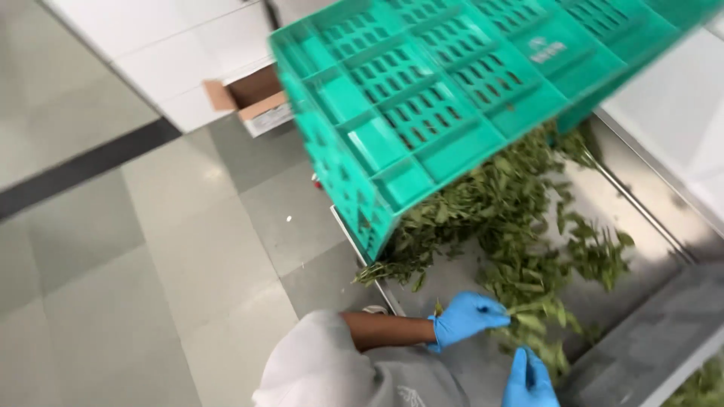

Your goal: The person strips green leaves from herb stems by hand at a stainless steel table, discarding stems and placing the picked leaves into gray plastic crates beside the work area, working through piles of harvested herbs one stem at a time.

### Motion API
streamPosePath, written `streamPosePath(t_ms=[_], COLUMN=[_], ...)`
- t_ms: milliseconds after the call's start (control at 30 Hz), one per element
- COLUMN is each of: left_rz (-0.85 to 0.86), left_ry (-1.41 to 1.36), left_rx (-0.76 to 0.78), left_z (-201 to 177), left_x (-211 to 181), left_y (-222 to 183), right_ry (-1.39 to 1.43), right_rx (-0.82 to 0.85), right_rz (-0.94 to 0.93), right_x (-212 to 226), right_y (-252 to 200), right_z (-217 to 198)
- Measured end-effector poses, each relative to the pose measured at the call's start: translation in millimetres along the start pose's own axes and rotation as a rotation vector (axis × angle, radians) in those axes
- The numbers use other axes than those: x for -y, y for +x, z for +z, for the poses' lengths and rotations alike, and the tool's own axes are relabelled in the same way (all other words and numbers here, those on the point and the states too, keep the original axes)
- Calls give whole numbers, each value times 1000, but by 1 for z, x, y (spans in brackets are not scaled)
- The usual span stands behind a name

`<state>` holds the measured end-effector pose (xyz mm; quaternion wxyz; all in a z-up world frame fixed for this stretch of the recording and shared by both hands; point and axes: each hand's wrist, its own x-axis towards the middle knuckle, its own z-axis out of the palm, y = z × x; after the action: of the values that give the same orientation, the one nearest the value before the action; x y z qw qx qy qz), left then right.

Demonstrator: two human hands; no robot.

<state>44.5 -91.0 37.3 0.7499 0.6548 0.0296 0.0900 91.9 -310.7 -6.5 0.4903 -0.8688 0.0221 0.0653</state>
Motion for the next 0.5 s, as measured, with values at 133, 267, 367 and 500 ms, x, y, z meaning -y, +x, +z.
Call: streamPosePath(t_ms=[133, 267, 367, 500], left_rz=[-171, -174, -198, -183], left_ry=[-270, -307, -340, -259], left_rx=[-77, -88, -48, -26], left_z=[-10, -10, -2, 1], left_x=[-23, -16, -16, -50], left_y=[-2, -1, -17, -26], right_ry=[-203, -20, -96, -37], right_rx=[-331, -343, -204, -226], right_rz=[-364, -355, -340, -195], right_x=[167, 204, 215, 194], right_y=[-94, -107, -107, -92], right_z=[-30, -34, -26, -3])
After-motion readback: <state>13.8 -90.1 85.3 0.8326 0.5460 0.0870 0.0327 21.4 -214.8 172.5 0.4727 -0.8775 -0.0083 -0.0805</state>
